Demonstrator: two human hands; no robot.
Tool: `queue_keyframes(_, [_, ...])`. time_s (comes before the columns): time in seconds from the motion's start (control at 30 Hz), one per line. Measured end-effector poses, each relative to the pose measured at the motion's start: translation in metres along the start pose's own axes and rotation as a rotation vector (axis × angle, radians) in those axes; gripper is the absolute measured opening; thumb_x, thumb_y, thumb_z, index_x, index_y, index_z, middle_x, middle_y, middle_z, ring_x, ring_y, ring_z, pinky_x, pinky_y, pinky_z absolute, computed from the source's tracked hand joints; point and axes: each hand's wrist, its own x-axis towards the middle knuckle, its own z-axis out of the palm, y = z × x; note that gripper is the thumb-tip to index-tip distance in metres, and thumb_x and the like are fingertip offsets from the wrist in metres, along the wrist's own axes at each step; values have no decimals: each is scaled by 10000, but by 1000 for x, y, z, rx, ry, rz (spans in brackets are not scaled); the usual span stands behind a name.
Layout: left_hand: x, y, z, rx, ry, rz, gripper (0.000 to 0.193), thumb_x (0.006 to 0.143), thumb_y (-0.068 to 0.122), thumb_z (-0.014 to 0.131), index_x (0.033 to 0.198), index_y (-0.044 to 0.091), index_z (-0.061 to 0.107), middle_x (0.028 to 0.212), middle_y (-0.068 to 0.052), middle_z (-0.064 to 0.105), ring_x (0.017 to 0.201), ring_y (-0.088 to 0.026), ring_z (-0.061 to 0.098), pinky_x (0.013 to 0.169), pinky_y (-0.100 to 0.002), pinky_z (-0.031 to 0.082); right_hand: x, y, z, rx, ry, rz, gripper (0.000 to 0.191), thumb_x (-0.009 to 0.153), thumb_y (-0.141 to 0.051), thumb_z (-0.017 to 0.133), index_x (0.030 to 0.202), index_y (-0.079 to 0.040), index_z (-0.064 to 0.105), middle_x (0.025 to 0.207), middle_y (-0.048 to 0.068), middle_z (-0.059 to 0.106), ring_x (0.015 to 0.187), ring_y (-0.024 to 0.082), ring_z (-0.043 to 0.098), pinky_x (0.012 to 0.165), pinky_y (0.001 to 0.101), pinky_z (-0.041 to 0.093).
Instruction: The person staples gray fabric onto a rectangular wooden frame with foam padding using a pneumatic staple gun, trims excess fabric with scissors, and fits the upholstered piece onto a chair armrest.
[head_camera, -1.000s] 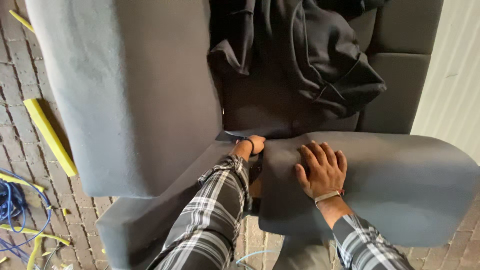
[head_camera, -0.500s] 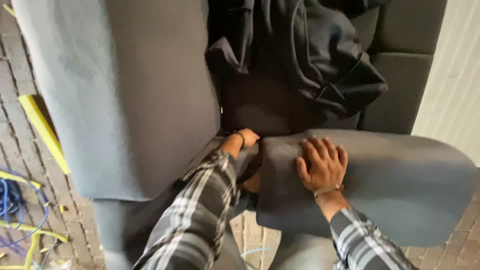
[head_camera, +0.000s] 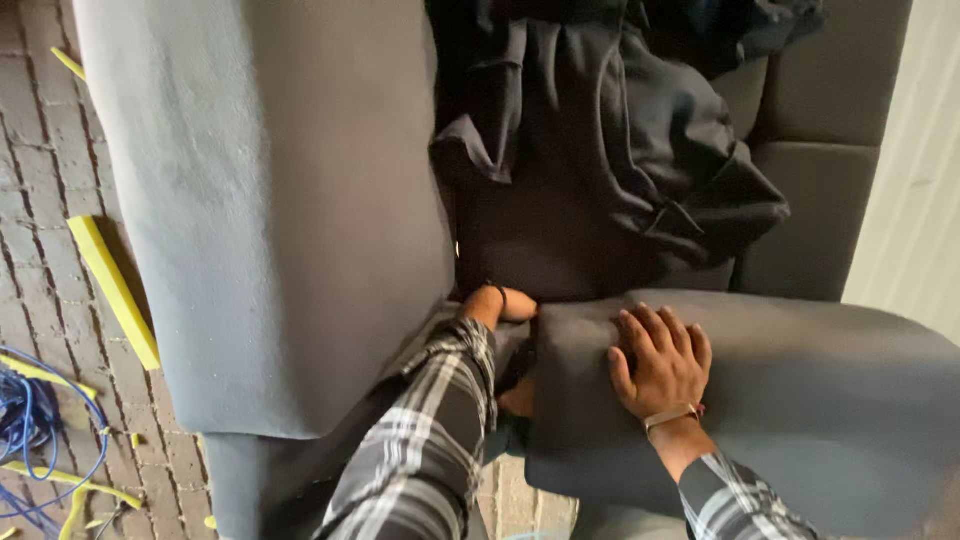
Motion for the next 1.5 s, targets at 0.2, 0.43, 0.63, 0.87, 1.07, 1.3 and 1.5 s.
queue_keyframes(0.2, [12, -11, 4, -124, -53, -41, 467, 1069, 351, 513, 1352, -12, 589, 1502, -249, 511, 1344, -451, 438, 1095, -548, 382, -2, 1, -1, 9, -3, -4, 498, 961, -495, 509, 1332, -206, 673, 1408, 47, 645, 1360, 286, 551, 1185, 518, 320])
queue_keyframes(0.43, [3, -5, 14, 276, 77, 101, 408, 1050, 317, 426, 1341, 129, 641, 1467, -99, 609, 1299, -332, 596, 1092, -488, 462, -3, 1, 1, -76, -68, 0, 506, 922, -487, 510, 1341, -242, 655, 1421, 36, 626, 1378, 273, 531, 1210, 516, 294])
queue_keyframes(0.63, [0, -12, 20, 227, 254, 143, 436, 1010, 326, 480, 1405, 185, 597, 1465, -95, 565, 1323, -351, 554, 1135, -481, 428, -4, 4, 1, 8, -66, 30, 520, 930, -485, 518, 1367, -232, 641, 1448, 31, 607, 1407, 273, 501, 1220, 523, 276])
queue_keyframes(0.87, [-32, 35, 14, 485, 220, -125, 394, 934, 266, 574, 1226, 90, 772, 1279, -208, 714, 1181, -396, 687, 1042, -516, 525, -2, 6, 3, -27, -83, 26, 514, 899, -481, 552, 1344, -241, 642, 1407, 34, 625, 1386, 270, 514, 1200, 520, 294])
queue_keyframes(1.07, [-160, 103, 43, -341, 658, 2, 478, 911, 449, 529, 1192, 134, 755, 1234, -180, 709, 1175, -391, 642, 1038, -477, 486, -1, 7, -9, 33, -27, 21, 500, 892, -464, 582, 1319, -218, 665, 1387, 46, 642, 1354, 281, 539, 1170, 517, 321])
queue_keyframes(1.3, [-180, 129, 143, -242, 1106, 116, 709, 920, 407, 613, 1519, 88, 409, 1477, -198, 530, 1358, -386, 500, 1130, -472, 381, -17, 36, -37, 174, 47, -4, 374, 841, -378, 721, 1159, -183, 699, 1323, 74, 673, 1276, 293, 583, 1077, 515, 430])
queue_keyframes(1.5, [-149, 99, 209, -703, 875, -304, 1010, 915, 716, 605, 1594, 44, 279, 1678, -233, 167, 1551, -365, 194, 1251, -451, 200, -112, 245, -108, 20, 220, 668, 704, 830, -441, 837, 1347, -11, 630, 1328, 247, 623, 1243, 423, 562, 973, 543, 438])
